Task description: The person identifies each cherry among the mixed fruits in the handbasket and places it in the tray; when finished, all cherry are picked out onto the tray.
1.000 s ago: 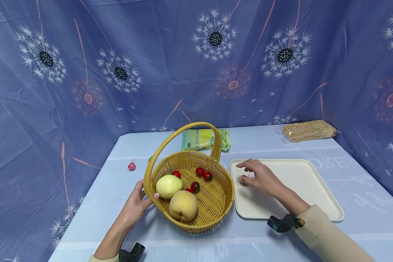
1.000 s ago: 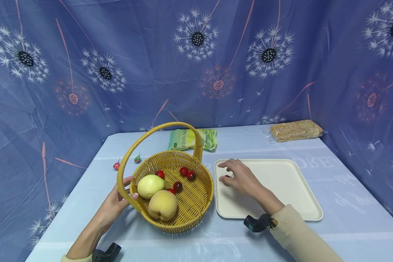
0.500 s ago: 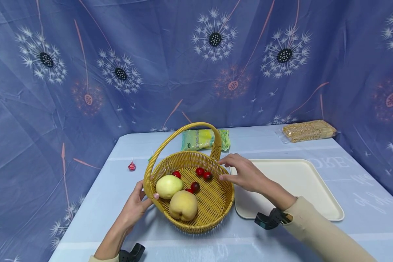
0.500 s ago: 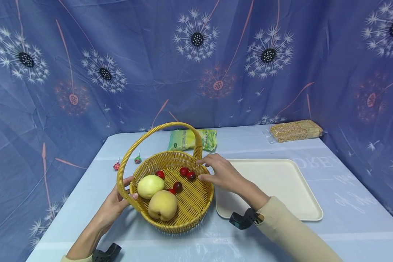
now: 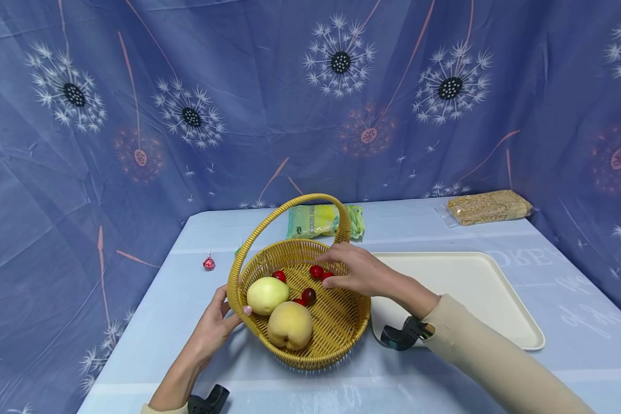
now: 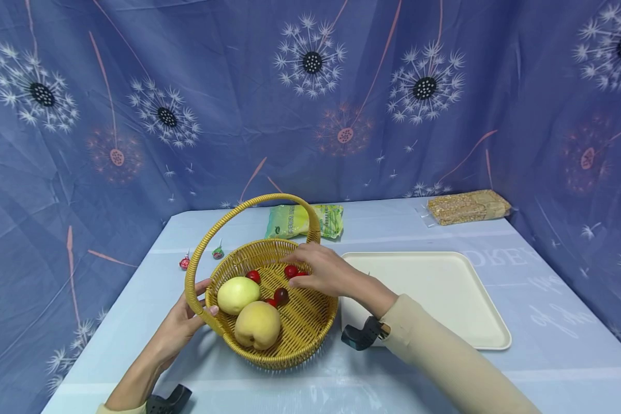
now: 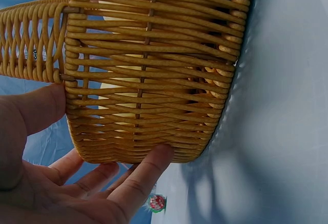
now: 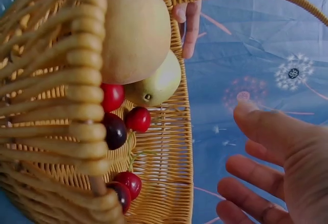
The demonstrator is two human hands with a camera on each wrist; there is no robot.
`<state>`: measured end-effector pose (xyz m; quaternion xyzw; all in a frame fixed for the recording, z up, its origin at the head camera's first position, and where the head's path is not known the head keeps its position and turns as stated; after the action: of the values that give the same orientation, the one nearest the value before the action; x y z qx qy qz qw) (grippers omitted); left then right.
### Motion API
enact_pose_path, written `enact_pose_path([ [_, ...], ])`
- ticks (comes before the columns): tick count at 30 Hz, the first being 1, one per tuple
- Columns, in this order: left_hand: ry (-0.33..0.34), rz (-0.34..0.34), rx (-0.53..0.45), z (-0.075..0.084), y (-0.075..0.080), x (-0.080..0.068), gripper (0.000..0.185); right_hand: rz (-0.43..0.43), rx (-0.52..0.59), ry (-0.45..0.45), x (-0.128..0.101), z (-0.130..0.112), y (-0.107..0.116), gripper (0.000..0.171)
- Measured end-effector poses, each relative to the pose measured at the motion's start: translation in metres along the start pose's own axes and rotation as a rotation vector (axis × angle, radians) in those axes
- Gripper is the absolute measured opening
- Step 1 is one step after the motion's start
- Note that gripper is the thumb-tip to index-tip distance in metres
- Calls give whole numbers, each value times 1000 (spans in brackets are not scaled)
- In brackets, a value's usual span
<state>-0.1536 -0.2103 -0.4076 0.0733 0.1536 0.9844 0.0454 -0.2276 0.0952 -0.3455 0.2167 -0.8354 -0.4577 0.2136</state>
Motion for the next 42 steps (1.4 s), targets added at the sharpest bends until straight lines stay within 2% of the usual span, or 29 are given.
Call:
enact_pose_path([
  [7, 1, -4, 1, 1, 0, 0, 66, -135, -20, 12, 15, 1, -6, 45],
  [18, 5, -3, -2, 1, -1, 0, 66, -258, -58, 40, 35, 2, -14, 40],
  [27, 22, -10, 5, 2, -1, 1, 65, -312, -79, 30, 48, 2, -19, 38],
  [38, 1, -10, 3, -1, 0, 1, 67, -382, -78, 37, 58, 6, -32, 38],
  [42, 3, -7, 6, 0, 1, 1, 67, -405, -109, 27, 61, 5, -37, 39],
])
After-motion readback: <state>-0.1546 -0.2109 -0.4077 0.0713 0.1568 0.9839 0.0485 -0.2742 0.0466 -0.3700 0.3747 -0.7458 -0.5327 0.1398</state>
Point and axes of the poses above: each hand's wrist, its own x-axis towards the middle knuckle, its own y-axis out of the back of the hand, z = x × y, the point moved 1 cm from there along x, towards the middle knuckle, and after that the axes turned 11 degrees about -y, right-handed, at the moved point
